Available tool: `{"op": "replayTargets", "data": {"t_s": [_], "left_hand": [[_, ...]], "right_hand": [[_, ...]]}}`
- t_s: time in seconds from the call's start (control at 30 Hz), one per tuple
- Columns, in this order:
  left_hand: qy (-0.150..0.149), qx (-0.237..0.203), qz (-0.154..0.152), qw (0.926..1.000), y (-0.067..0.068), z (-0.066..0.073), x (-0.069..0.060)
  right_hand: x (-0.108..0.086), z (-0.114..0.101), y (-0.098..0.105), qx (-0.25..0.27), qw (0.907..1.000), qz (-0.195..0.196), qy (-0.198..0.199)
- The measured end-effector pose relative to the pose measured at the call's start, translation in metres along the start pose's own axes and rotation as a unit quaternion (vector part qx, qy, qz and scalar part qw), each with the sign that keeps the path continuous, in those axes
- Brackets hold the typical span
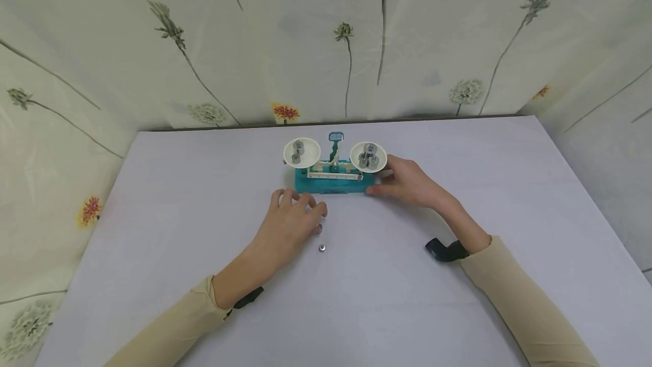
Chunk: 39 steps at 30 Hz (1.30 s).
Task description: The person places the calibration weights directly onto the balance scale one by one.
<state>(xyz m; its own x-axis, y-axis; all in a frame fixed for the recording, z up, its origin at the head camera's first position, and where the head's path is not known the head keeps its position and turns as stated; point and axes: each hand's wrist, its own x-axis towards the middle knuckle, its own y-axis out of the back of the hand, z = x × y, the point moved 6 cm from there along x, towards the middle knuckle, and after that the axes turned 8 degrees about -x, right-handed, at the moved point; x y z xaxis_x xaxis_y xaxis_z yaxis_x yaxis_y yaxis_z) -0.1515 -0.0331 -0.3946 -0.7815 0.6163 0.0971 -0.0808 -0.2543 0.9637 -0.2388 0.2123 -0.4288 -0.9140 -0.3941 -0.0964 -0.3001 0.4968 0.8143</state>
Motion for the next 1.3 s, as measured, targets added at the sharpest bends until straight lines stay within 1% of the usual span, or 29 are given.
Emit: {"op": "replayTargets", "data": {"t_s": [0.23, 0.47, 0.67, 1.13, 1.3], "left_hand": [[-0.013, 0.011, 0.001, 0.9998, -0.006, 0.001, -0.001], [-0.024, 0.017, -0.013, 0.9995, -0.012, 0.003, 0.000], [-0.037, 0.027, -0.002, 0.9990, -0.012, 0.005, -0.001], [-0.041, 0.035, 0.004, 0.9986, -0.012, 0.006, -0.001], [-0.044, 0.031, 0.007, 0.9985, -0.012, 0.006, -0.001]], "right_hand": [[0.000, 0.000, 0.000, 0.002, 1.0000, -0.001, -0.003], [0.000, 0.000, 0.000, 0.007, 1.0000, -0.002, -0.004], [0.000, 0.000, 0.000, 0.008, 0.9999, -0.003, -0.006], [-0.001, 0.000, 0.000, 0.006, 1.0000, -0.004, -0.007], [-0.001, -0.001, 0.001, 0.005, 1.0000, -0.001, -0.005]]}}
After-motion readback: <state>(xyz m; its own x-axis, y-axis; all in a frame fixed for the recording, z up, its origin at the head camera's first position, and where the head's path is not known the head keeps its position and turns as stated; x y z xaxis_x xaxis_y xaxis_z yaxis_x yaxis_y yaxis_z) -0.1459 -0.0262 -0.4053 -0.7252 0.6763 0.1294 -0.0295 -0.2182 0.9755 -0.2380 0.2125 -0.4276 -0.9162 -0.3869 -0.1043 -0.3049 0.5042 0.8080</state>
